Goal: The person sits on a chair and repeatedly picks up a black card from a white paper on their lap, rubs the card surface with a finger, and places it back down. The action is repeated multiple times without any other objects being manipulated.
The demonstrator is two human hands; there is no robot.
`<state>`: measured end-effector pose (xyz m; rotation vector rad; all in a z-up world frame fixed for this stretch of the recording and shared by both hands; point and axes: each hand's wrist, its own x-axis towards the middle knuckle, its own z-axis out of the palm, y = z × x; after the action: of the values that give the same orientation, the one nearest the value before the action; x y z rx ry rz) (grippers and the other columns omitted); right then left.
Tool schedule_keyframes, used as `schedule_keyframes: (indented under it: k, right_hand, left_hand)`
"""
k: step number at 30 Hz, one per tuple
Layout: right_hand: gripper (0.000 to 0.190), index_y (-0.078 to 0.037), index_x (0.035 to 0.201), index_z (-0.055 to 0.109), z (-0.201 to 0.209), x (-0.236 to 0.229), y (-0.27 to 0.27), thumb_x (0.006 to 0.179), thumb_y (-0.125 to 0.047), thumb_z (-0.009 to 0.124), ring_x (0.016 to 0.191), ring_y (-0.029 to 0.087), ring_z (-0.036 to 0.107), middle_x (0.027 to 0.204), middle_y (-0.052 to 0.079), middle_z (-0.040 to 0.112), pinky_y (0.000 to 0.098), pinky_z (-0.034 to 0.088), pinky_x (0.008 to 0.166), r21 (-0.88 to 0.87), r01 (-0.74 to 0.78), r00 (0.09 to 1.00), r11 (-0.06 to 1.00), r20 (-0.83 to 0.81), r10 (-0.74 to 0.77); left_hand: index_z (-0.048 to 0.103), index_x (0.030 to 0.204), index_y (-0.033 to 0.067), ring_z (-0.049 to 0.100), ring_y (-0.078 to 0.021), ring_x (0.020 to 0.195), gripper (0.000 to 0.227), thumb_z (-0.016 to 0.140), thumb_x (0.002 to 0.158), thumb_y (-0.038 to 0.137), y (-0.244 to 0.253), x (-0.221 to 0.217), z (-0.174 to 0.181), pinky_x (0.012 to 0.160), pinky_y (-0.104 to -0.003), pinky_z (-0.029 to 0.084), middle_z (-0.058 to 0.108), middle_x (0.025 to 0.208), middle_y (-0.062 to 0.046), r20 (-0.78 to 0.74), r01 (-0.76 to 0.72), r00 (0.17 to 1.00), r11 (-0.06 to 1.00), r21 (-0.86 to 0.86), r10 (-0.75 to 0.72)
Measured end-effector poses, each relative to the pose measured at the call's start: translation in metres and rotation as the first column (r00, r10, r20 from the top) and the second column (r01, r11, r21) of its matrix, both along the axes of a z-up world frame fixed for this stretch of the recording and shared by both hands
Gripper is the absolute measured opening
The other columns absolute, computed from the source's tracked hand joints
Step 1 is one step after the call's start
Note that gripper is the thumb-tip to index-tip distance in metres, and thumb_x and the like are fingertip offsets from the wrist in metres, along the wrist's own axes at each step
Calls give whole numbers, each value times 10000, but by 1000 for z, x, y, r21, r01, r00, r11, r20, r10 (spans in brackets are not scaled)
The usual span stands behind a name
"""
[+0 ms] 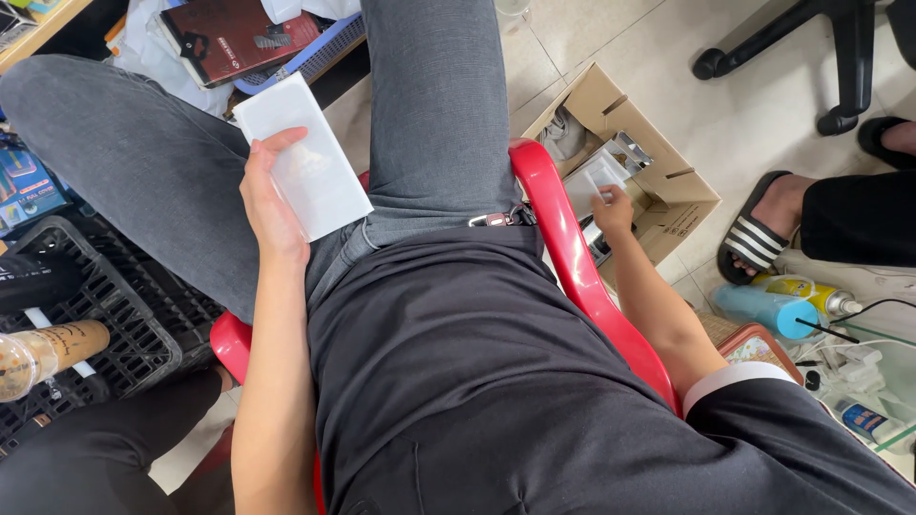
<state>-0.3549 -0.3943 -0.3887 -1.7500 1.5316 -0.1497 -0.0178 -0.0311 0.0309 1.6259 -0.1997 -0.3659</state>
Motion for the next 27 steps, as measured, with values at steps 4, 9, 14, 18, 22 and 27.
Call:
schedule_keyframes:
  k: [4, 9, 14, 18, 22, 27]
  right_hand:
    - [222, -241, 1128, 697, 8, 6, 2, 917, -310, 708, 946, 296, 739, 1004, 73, 755, 465, 593, 817, -45, -41, 986, 998, -162, 34]
    - [208, -57, 1116, 640, 84, 66, -4, 916, -81, 693, 974, 400, 687, 971, 151, 664, 575, 557, 820, -396, -76, 995, 915, 24, 93]
    - [67, 13, 1104, 600, 255, 186, -3, 1040, -3, 600, 864, 362, 688, 948, 219, 656, 457, 557, 734, -595, -22, 732, 804, 538, 419]
    - [59, -23, 1142, 564, 410, 266, 77, 1122, -49, 516, 859, 166, 562, 958, 76, 558, 295, 531, 808, -550, -277, 336, 788, 713, 616]
    - [93, -45, 1173, 632, 430, 338, 141, 1131, -101, 571, 897, 160, 650, 988, 99, 661, 267, 561, 819, -563, -506, 171, 653, 676, 716]
    - [203, -123, 1205, 637, 397, 371, 195, 1108, -276, 546, 832, 94, 567, 1022, 18, 603, 243, 485, 704, -440, -711, 160, 549, 659, 735]
  left_hand:
    - [767, 1102, 187, 537, -112, 1078, 449, 410, 1033, 449, 5, 3, -11, 1141, -296, 395, 552, 1073, -15, 14, -23, 1000, 999, -35, 23]
    - [737, 1184, 121, 505, -138, 1196, 326, 480, 988, 162, 25, 29, -62, 1183, -326, 318, 657, 1207, -49, 136, 27, 990, 999, -25, -23]
    - [730, 1194, 95, 561, -208, 1235, 312, 546, 954, 21, 19, 34, -77, 1185, -393, 331, 695, 1205, -104, 262, -19, 965, 999, -41, 29]
    - [719, 1142, 181, 641, -189, 1199, 253, 569, 945, 128, 26, 38, -76, 1065, -285, 408, 734, 1227, -4, 350, -10, 937, 998, 65, -13]
    - [713, 1141, 178, 644, -186, 1192, 210, 599, 965, 175, 32, 34, -64, 1061, -276, 412, 730, 1225, 6, 321, -55, 947, 997, 49, 36]
    - [685, 1156, 168, 649, -200, 1218, 194, 647, 970, 210, 33, 28, -52, 1075, -301, 430, 706, 1242, -12, 321, -19, 947, 1000, -11, 22]
